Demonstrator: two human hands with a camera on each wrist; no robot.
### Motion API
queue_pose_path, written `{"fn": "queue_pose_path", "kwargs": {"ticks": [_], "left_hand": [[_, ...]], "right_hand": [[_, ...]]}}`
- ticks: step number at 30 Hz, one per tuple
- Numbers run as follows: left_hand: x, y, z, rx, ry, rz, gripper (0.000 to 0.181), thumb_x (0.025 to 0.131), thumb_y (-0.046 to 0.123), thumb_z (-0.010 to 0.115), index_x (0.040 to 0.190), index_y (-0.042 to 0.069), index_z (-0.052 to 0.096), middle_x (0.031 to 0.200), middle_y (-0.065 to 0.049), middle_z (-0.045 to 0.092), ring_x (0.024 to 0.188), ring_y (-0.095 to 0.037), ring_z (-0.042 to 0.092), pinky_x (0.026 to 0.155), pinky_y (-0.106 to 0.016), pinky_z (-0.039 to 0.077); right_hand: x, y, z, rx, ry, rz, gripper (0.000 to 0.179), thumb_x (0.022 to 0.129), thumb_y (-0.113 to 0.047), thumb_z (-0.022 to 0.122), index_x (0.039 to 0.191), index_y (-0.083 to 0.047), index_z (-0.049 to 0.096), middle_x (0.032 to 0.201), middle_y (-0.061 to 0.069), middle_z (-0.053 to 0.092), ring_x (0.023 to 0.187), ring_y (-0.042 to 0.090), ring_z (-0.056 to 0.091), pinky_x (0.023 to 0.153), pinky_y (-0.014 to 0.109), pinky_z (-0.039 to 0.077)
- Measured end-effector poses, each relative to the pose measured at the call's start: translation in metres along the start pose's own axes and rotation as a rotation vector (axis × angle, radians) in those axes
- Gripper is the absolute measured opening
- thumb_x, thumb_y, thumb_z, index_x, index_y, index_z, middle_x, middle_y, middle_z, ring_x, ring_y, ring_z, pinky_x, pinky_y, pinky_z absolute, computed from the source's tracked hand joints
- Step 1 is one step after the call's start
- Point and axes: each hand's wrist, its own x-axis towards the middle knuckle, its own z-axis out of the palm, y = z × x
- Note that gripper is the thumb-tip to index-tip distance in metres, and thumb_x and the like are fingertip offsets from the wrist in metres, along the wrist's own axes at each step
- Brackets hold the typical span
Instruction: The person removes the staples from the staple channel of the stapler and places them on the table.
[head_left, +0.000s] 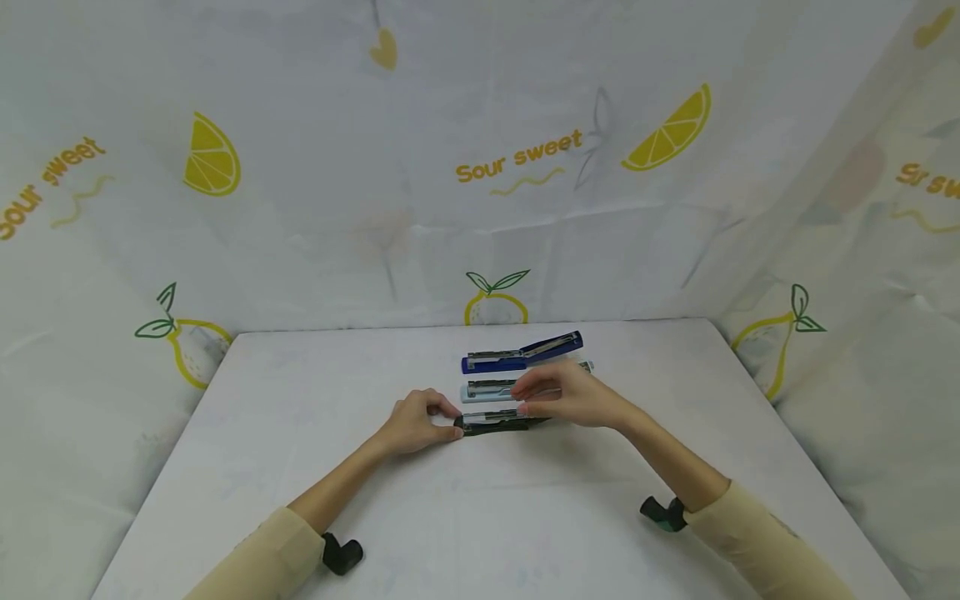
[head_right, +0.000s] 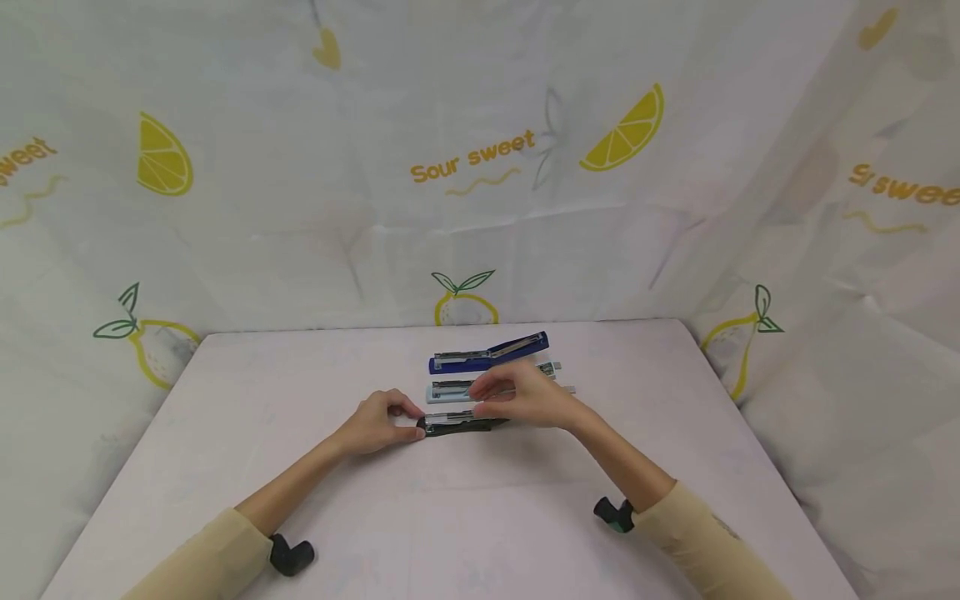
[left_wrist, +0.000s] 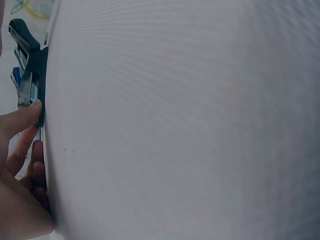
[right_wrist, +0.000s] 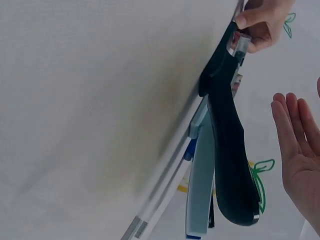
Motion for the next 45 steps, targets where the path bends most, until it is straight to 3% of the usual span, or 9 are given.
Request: {"fn": "queue_pose_path", "kwargs": {"ticks": [7, 17, 26, 39, 45], "left_hand": [[0.0, 0.0, 0.0, -0.006, 0.005, -0.019, 0.024, 0.082, 0.03, 0.094, 0.103, 0.023, 0.083, 0.109, 0.006, 0.078, 0.105, -0.011, 0.064, 0.097, -0.039, 0.051], [0.001, 0.0, 0.0, 0.001, 0.007, -0.002, 0.024, 0.083, 0.03, 0.094, 0.103, 0.022, 0.083, 0.109, 0.006, 0.078, 0.106, -0.012, 0.067, 0.097, -0.041, 0.052], [0.0, -0.001, -0.001, 0.01, 0.008, 0.032, 0.024, 0.084, 0.03, 0.094, 0.103, 0.022, 0.083, 0.108, 0.006, 0.079, 0.108, -0.014, 0.069, 0.098, -0.042, 0.053], [0.001, 0.0, 0.0, 0.003, 0.007, 0.018, 0.023, 0.084, 0.029, 0.094, 0.103, 0.022, 0.083, 0.108, 0.006, 0.079, 0.107, -0.012, 0.068, 0.098, -0.041, 0.053], [0.0, 0.0, -0.001, 0.002, 0.008, 0.02, 0.024, 0.083, 0.029, 0.094, 0.103, 0.022, 0.083, 0.109, 0.006, 0.08, 0.108, -0.013, 0.069, 0.098, -0.042, 0.053]], "right_hand": [[0.012, 0.01, 0.017, 0.053, -0.049, 0.042, 0.033, 0.099, -0.013, 0.079, 0.126, 0.006, 0.073, 0.126, 0.028, 0.076, 0.114, 0.025, 0.078, 0.098, 0.025, 0.061], [0.021, 0.018, 0.033, 0.057, -0.077, 0.015, 0.036, 0.1, -0.012, 0.077, 0.127, 0.011, 0.071, 0.12, 0.027, 0.079, 0.109, 0.027, 0.08, 0.094, 0.022, 0.061], [0.026, 0.023, 0.042, 0.107, -0.112, 0.071, 0.035, 0.1, -0.011, 0.077, 0.127, 0.011, 0.07, 0.114, 0.023, 0.08, 0.101, 0.015, 0.081, 0.089, 0.021, 0.062], [0.026, 0.023, 0.047, 0.131, -0.103, 0.217, 0.039, 0.1, -0.011, 0.077, 0.131, 0.012, 0.07, 0.11, 0.018, 0.083, 0.094, 0.007, 0.077, 0.084, 0.022, 0.063], [0.03, 0.02, 0.047, 0.277, -0.116, 0.336, 0.044, 0.1, -0.012, 0.077, 0.135, 0.013, 0.067, 0.112, 0.017, 0.084, 0.098, 0.012, 0.08, 0.091, 0.033, 0.065]]}}
